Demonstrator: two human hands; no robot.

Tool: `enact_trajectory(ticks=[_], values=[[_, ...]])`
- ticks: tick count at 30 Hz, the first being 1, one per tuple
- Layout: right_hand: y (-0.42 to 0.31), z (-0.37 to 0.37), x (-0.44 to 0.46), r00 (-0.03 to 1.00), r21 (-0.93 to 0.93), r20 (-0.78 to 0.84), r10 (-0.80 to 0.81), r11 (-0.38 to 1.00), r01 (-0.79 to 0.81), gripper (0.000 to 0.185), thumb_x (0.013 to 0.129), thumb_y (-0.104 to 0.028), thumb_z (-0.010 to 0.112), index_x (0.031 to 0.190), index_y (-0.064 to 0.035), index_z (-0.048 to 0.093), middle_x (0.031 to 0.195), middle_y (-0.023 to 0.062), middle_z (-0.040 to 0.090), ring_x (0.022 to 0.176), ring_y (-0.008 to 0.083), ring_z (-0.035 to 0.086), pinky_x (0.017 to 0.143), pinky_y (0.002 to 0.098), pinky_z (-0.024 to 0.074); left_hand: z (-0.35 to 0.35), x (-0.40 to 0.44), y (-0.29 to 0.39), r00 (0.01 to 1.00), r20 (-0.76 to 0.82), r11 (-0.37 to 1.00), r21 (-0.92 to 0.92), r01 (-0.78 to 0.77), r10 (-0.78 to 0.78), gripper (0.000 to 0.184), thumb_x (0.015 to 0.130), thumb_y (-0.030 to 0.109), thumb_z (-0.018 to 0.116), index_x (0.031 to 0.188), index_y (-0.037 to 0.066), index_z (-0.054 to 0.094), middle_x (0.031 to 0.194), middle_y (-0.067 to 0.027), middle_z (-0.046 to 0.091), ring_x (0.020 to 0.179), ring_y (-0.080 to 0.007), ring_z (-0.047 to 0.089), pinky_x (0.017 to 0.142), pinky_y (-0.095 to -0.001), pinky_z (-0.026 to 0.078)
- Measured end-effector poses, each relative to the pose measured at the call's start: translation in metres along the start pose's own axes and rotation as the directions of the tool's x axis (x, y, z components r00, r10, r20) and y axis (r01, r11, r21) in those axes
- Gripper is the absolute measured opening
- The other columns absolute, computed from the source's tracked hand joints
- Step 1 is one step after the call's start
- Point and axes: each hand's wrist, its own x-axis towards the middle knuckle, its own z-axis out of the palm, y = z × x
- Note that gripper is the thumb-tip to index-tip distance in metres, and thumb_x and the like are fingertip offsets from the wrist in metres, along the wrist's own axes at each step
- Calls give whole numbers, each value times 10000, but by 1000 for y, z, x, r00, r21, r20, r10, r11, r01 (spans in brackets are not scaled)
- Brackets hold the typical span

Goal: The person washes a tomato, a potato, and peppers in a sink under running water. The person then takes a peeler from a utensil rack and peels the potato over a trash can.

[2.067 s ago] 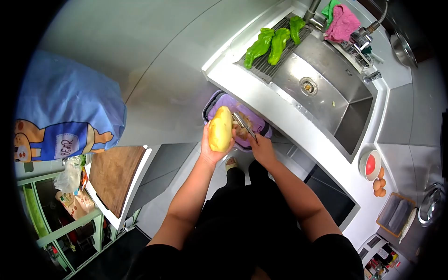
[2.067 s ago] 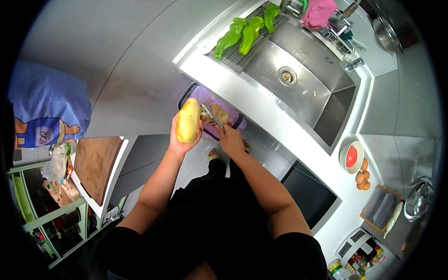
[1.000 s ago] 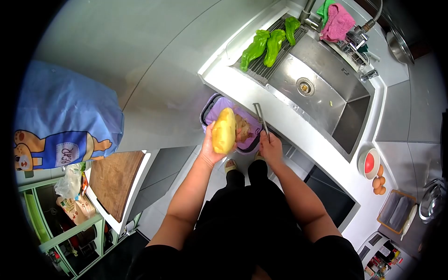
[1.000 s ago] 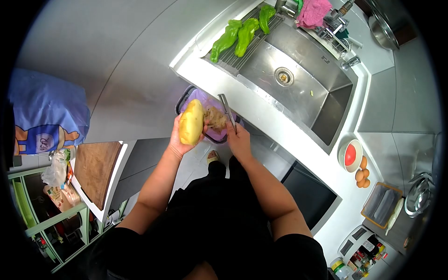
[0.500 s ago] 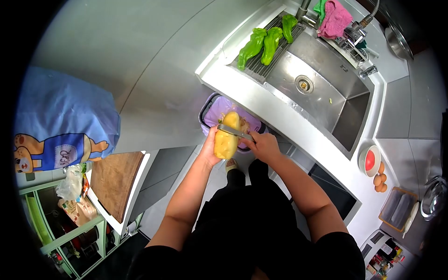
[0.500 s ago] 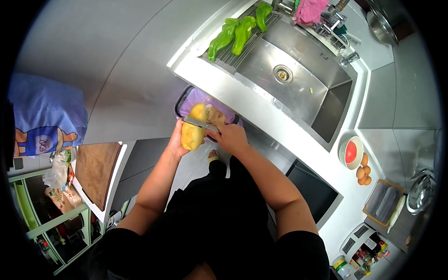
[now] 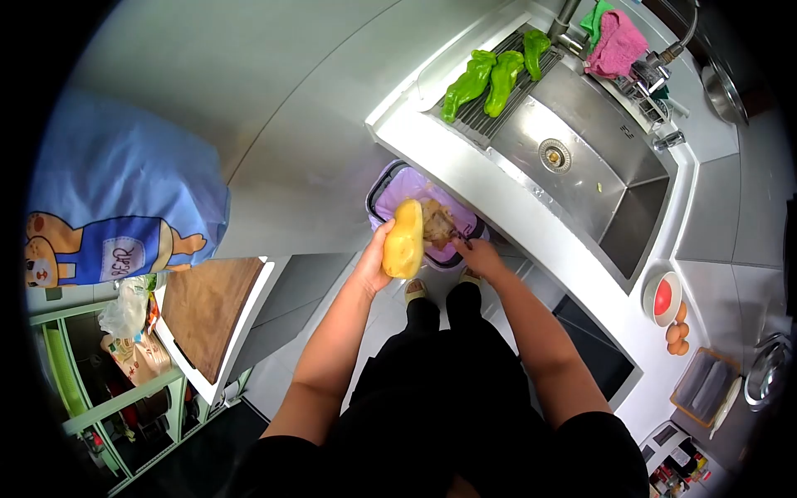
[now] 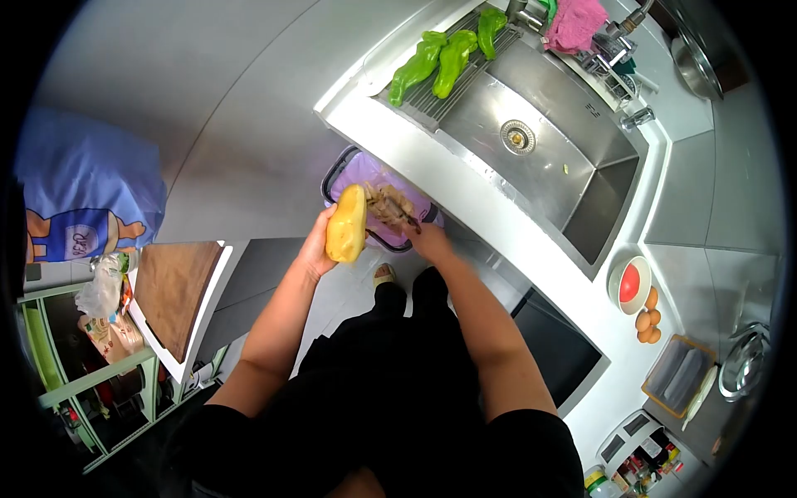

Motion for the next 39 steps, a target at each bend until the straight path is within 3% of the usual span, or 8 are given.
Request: enact_trajectory(ticks=[5,18,21,23,28,31,33,39], values=[[-87,-30,-43,981,773,-11,195,624,-116,363,739,-238,675,966,10,537,780,75,592,724,178,590,676,290,470,12,0,-2,991,-135,1000,-2,-12,11,428,885,345,429,1187,42,433,1078,-97,549,973,-209,548,846,-341,443],[-80,-59,-51,995,999,-49,84,25,47,305,715,-110,687,731,-161,386,621,-80,381,487,25,314,423,182,221,27,18,13,971,103,905,351,-240,217,359,902,215,447,1182,-10,433,1006,-98,581,871,-160,577,735,-282,470],[-70,-63,-56,994,1000,-16,107,-17,18,298,716,-114,688,729,-166,395,629,-84,399,491,20,328,427,177,240,28,35,18,904,-42,647,713,-272,426,257,837,188,555,1045,38,563,937,-69,614,721,-162,588,628,-283,483],[-64,-59,-55,994,999,-47,97,-3,47,297,718,-132,693,726,-172,398,623,-88,401,485,17,321,425,176,234,38,38,23,771,115,-152,988,-25,627,138,772,166,610,890,100,635,874,-63,613,686,-195,581,601,-311,463],[-60,-59,-63,987,1000,-17,163,-22,21,306,720,-154,699,716,-175,393,606,-90,384,482,15,310,425,171,225,17,56,18,687,277,-371,928,-11,672,147,746,163,611,883,122,646,942,-71,579,748,-231,572,645,-326,456],[-53,-55,-69,998,998,26,48,-60,-23,265,732,-205,690,786,-131,442,680,-52,443,607,58,441,569,226,410,22,46,15,733,191,-75,979,-188,653,337,835,318,498,1107,127,550,1084,-79,515,949,-245,528,766,-344,428],[-65,-49,-69,997,994,26,78,-109,-17,276,721,-166,697,749,-149,423,658,-69,424,555,38,380,510,195,324,51,14,8,993,109,996,86,36,-45,546,859,412,453,1298,111,334,1239,-99,442,1108,-240,458,879,-377,411],[-95,-61,-68,997,986,-65,-45,149,71,257,731,-95,674,735,-117,418,785,-28,508,657,81,480,598,219,391,51,-21,-14,906,424,980,-175,94,-11,653,833,575,356,1298,118,319,1254,-109,418,1134,-261,431,893,-491,381]])
